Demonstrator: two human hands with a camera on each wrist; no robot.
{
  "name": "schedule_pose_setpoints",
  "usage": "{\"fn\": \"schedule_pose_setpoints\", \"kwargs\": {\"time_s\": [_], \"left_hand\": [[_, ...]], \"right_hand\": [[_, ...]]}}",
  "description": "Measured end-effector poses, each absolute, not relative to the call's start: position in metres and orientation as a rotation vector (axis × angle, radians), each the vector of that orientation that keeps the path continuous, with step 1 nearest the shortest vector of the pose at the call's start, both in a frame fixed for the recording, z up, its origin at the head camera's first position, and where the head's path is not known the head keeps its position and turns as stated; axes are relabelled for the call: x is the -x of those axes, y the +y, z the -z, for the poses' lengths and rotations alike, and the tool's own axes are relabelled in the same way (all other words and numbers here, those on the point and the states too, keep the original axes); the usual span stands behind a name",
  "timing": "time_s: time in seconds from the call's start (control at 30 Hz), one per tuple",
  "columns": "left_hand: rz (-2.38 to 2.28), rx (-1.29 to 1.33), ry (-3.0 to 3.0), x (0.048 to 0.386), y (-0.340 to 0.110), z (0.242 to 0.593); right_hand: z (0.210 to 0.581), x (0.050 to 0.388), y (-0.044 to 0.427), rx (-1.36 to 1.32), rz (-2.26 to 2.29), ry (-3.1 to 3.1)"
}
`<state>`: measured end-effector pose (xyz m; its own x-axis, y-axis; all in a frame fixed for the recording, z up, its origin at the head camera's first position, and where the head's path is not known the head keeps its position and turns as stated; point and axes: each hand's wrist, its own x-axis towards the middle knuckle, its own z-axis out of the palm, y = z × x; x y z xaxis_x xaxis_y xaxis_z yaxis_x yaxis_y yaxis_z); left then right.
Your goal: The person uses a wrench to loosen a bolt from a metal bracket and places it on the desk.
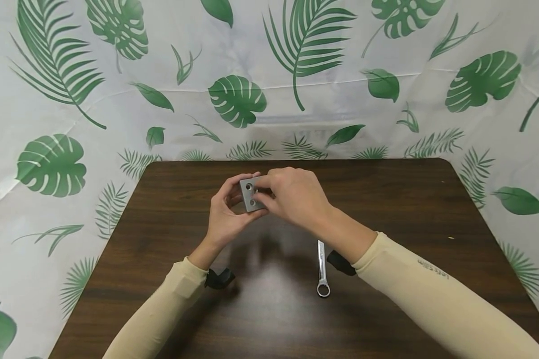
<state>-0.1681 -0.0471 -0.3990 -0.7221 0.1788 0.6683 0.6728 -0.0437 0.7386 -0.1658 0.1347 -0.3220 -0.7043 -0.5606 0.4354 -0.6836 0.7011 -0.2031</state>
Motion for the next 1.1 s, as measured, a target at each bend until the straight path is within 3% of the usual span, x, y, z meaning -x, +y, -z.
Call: {"fn": "schedule_pose_setpoints", "kwargs": {"time_s": [0.17, 0.4, 0.63, 0.9, 1.1], "left_hand": [[1.807, 0.884, -1.867, 0.1688, -0.0479, 0.4], [1.813, 0.901, -1.85, 0.1684, -0.0478, 0.4], [1.826, 0.888, -1.857, 0.1674, -0.0488, 0.4018], [1.84, 0.906, -1.848, 0.1678, -0.048, 0.4022], [1.825, 0.89, -1.853, 0.168, -0.0491, 0.4012]], "right_hand": [[0.3237, 0.1652, 0.1359, -1.053, -0.533, -2.521], [0.327, 0.1657, 0.1346, -0.894, -0.535, -2.566], [0.3291, 0.166, 0.1368, -1.115, -0.509, -2.492], [0.3297, 0.1642, 0.1348, -0.917, -0.518, -2.558], [0.3289, 0.1661, 0.1361, -1.13, -0.508, -2.437]]}}
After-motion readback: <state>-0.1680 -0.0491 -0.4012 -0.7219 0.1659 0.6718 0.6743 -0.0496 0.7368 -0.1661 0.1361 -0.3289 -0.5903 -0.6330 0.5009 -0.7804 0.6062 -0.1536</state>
